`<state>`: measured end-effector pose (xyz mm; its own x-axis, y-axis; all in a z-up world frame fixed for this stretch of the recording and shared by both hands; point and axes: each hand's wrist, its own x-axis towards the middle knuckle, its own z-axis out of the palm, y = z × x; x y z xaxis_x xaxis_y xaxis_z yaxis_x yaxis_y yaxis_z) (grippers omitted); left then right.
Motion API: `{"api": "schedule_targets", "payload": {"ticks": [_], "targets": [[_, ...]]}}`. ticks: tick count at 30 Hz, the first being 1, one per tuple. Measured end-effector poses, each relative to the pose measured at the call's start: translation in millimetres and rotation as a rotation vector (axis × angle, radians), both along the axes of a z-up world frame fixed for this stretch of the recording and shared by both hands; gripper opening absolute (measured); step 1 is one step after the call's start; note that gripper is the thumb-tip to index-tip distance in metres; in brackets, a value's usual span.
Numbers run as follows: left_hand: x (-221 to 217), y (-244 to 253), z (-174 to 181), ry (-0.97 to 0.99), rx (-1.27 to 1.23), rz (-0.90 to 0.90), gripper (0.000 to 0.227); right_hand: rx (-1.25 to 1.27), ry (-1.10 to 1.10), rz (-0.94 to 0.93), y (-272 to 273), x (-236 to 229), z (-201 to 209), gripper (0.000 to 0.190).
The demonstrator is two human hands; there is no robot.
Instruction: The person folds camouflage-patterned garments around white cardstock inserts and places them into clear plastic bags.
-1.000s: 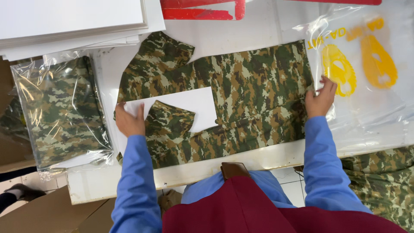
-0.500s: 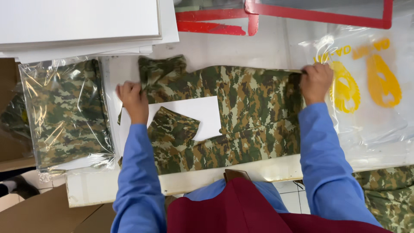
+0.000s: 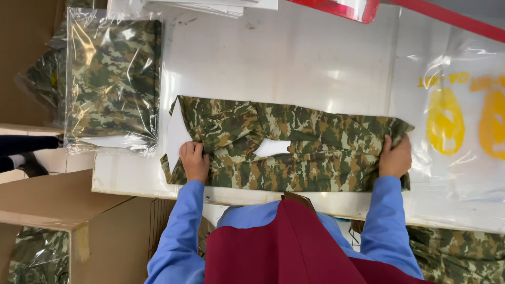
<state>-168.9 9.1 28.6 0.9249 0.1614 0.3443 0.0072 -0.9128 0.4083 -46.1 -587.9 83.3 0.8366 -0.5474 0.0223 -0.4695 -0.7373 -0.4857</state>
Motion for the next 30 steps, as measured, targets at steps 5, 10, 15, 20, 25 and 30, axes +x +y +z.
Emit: {"api": "schedule_targets", "payload": {"ticks": [5,10,15,20,25,30], "targets": [[4.3,-8.6,9.9,0.018,0.080,0.039,0.024,-0.601,-0.288,0.374,-53.3,5.6,-36.8,0.043],[51.6,-82.2,-4.5,0.057,-0.015,-0.038,0.028,-0.969,-0.399,0.178,-130.9,7.8,19.3,0.043],[94.6,-148.7,-9.9,0.049,-0.077,-0.124,0.027,-0.720,-0.050,0.068,-147.9,39.5,15.1,0.082],[110.9,-147.9,-26.7,0.165,-0.059,-0.082,0.038,-0.006,0.047,0.368,55.5,79.6,36.6,0.052],[105.4,-137.5,38.4,0.291,-0.145,-0.013,0.046,0.275,0.263,0.684,182.1,126.7,23.9,0.076],[95.8,-106.5,38.2,0.412,-0.161,0.128,0.053,0.522,0.409,0.771,215.4,152.0,59.3,0.094]]}}
